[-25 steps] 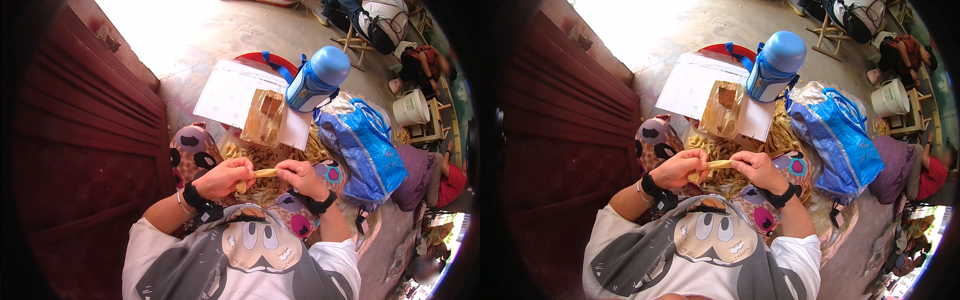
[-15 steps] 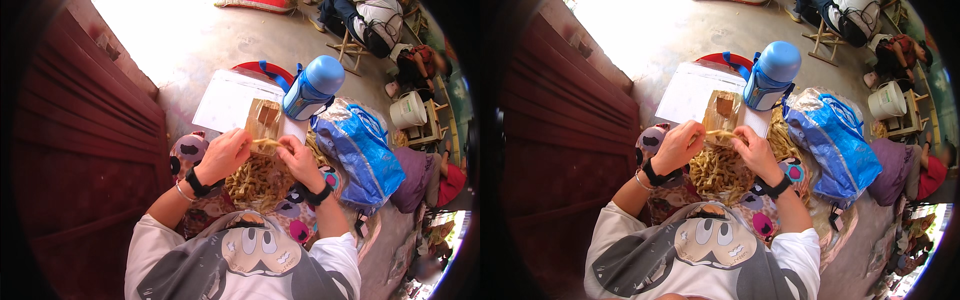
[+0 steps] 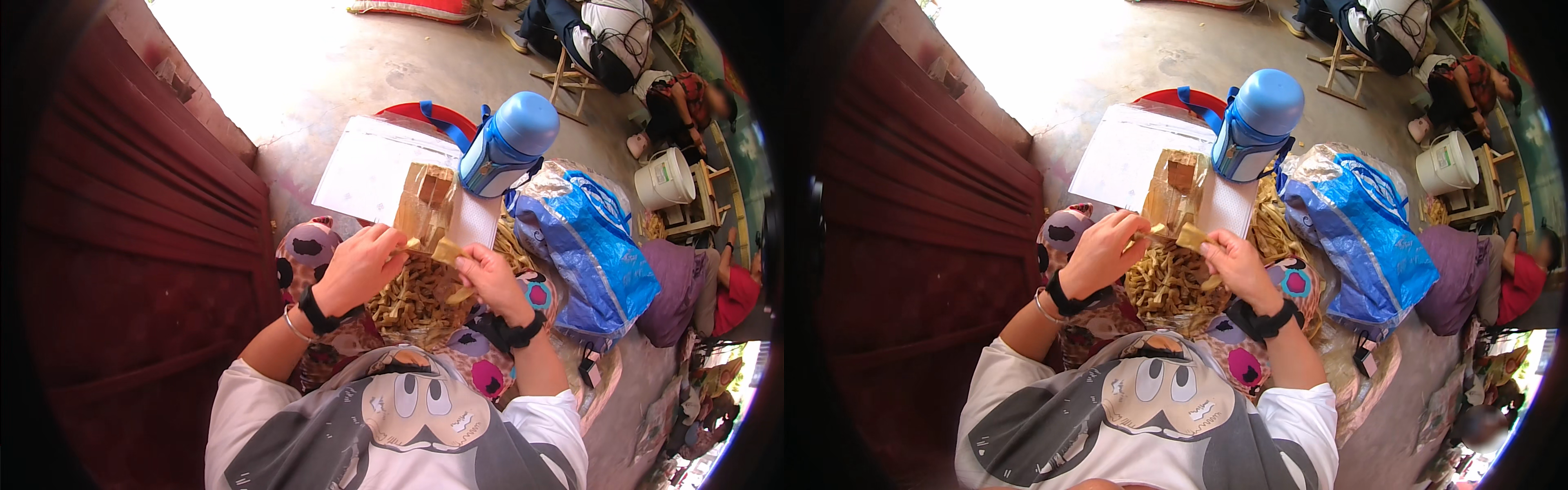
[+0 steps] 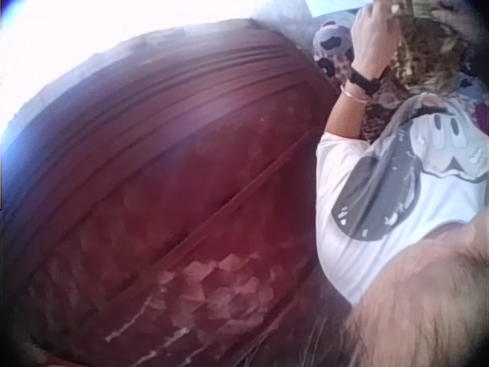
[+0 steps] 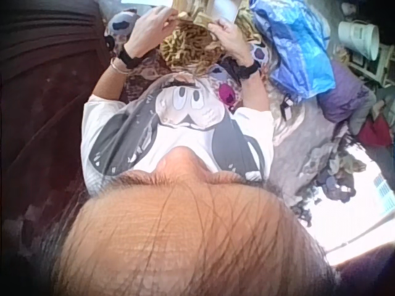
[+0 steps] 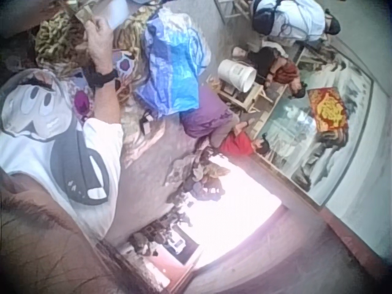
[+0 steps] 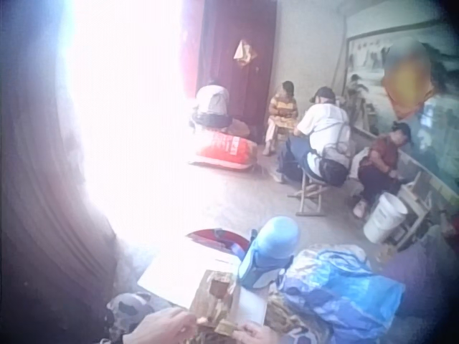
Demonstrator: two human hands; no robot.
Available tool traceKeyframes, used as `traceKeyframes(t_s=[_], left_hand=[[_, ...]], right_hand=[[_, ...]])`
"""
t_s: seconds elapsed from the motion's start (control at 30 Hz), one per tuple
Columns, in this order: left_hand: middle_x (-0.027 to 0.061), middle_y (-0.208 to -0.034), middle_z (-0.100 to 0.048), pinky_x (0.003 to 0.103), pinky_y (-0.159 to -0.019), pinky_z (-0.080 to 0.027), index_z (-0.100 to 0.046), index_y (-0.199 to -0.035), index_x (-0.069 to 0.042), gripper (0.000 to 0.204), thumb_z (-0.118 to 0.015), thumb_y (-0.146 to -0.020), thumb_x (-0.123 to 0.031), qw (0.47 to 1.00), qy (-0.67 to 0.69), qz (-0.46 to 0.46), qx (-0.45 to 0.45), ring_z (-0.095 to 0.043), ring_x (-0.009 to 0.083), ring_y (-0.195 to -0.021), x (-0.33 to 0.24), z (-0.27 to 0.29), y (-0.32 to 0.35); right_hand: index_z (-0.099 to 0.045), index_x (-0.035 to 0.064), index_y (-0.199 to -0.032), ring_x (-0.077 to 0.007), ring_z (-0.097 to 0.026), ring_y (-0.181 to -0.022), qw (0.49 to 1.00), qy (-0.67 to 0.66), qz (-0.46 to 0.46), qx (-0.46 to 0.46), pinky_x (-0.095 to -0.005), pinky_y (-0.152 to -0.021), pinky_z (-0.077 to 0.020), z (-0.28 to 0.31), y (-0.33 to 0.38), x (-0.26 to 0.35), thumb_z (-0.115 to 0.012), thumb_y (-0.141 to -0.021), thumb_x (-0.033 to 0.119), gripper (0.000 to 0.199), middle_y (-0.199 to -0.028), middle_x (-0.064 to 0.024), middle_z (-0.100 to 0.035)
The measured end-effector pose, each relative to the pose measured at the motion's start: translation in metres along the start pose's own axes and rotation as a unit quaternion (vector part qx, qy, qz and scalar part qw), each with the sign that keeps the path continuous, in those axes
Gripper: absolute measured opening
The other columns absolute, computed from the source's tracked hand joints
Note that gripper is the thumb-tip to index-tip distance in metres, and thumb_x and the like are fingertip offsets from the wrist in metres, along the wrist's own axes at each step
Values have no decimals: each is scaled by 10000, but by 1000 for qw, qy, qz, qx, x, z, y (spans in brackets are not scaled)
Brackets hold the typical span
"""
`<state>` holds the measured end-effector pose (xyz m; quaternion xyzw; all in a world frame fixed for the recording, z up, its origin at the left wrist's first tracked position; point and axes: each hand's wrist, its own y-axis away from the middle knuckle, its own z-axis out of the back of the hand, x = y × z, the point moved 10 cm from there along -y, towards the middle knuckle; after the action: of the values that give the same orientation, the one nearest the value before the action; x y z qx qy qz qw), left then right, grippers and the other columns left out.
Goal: The person peels and separates thin strips of a dried material by hand, placing the processed pieces into a pile.
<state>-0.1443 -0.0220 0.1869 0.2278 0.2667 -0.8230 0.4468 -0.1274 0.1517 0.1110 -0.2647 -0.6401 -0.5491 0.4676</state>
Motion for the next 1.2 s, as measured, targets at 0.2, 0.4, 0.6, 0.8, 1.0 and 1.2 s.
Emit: traceKeyframes(t_s=[0.2, 0.4, 0.6, 0.8, 1.0, 1.2], left_hand=[[122, -1045, -533, 343, -770, -483, -520, -1124, -36, 417, -602, -715, -28, 992, -4, -126, 3, -563, 283, -908, -54, -13, 19], [74, -805, -552, 329, -643, -484, -590, -922, -33, 177, -616, -747, -30, 992, -86, -79, -54, -572, 232, -747, -24, 15, 23], [99, -684, -597, 364, -560, -481, -544, -750, -30, 208, -557, -879, -192, 975, 109, 28, 191, -598, 264, -596, -16, -71, 59], [-16, -736, -574, 200, -551, -427, -597, -956, -15, 182, -545, -931, -188, 735, 558, 281, 264, -518, 68, -613, -4, -84, 69], [6, -855, -585, 196, -617, -458, -498, -1130, -13, 230, -531, -927, -115, 799, 542, 210, 156, -542, 54, -720, -6, -78, 49], [55, -911, -614, 251, -590, -487, -538, -992, -14, 147, -570, -853, -44, 914, 327, 190, 148, -595, 139, -736, 10, -86, 47]], right_hand=[[-540, 50, -1115, -8, -483, -552, 989, -96, 7, 113, -153, -442, -371, -61, 22, 8, -618, -880, 165, 274, -796, 24, -590], [-561, 38, -1081, -23, -518, -591, 979, -69, -76, 177, -150, -447, -393, -40, 30, -27, -618, -860, 131, 247, -781, 21, -587], [-482, 41, -1256, -51, -591, -758, 919, -351, -7, 180, -131, -446, -413, -49, 29, -1, -567, -851, 30, 414, -1167, -100, -595], [-484, 70, -1200, -40, -536, -677, 985, 35, 138, 93, -183, -570, -427, -55, 27, -8, -606, -861, 74, 360, -863, -43, -633], [-526, 31, -1169, -33, -533, -585, 968, -213, -22, 133, -154, -441, -435, -65, 29, -29, -562, -919, 167, 287, -799, -10, -613], [-564, 36, -1090, -16, -532, -599, 971, -216, -29, 95, -131, -429, -419, -61, 20, -39, -536, -938, 195, 222, -828, -10, -622]])
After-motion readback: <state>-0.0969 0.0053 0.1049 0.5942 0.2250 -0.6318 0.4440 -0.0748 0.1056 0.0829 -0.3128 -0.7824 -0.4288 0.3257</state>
